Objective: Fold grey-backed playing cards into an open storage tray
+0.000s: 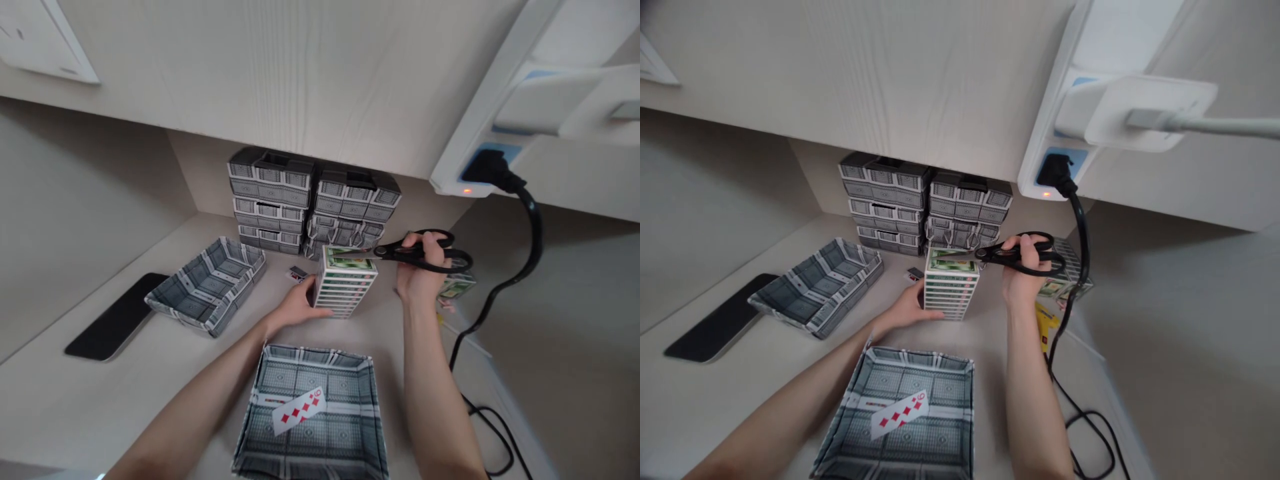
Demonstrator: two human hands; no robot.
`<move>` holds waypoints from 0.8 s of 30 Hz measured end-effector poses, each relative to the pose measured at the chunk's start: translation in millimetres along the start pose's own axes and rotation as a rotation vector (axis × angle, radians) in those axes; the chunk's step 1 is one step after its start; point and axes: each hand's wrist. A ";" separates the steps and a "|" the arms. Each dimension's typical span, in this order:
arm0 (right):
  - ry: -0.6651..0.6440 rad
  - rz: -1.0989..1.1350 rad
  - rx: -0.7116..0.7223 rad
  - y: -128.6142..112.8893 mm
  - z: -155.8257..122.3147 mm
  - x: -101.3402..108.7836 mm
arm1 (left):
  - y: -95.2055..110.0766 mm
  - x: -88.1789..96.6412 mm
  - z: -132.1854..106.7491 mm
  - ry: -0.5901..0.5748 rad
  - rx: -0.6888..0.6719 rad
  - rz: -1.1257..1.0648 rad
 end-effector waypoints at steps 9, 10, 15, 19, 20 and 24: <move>0.159 -0.022 -0.030 16.8 -9.1 -11.9 | -0.6 1.2 -0.5 0.004 0.025 -0.043; 0.187 -0.035 -0.017 17.6 -11.9 -14.2 | -0.8 1.5 -0.5 0.003 0.020 -0.048; 0.295 -0.136 0.088 17.2 -25.8 -24.1 | 0.3 0.8 0.0 -0.006 0.002 -0.087; 0.393 -0.249 0.206 9.3 -32.8 -26.9 | 0.4 -2.2 2.8 0.052 0.049 -0.100; 0.404 -0.282 0.231 7.0 -34.3 -27.1 | -0.1 -2.9 3.8 0.067 0.059 -0.094; 0.408 -0.371 0.271 2.6 -38.8 -28.5 | -2.8 -4.5 6.4 0.096 0.064 -0.075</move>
Point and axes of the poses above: each hand's wrist, its own z-axis towards the middle knuckle, its own x-axis out of the back of the hand, y = z × x, and after that the axes turned 11 degrees about -z, right-handed
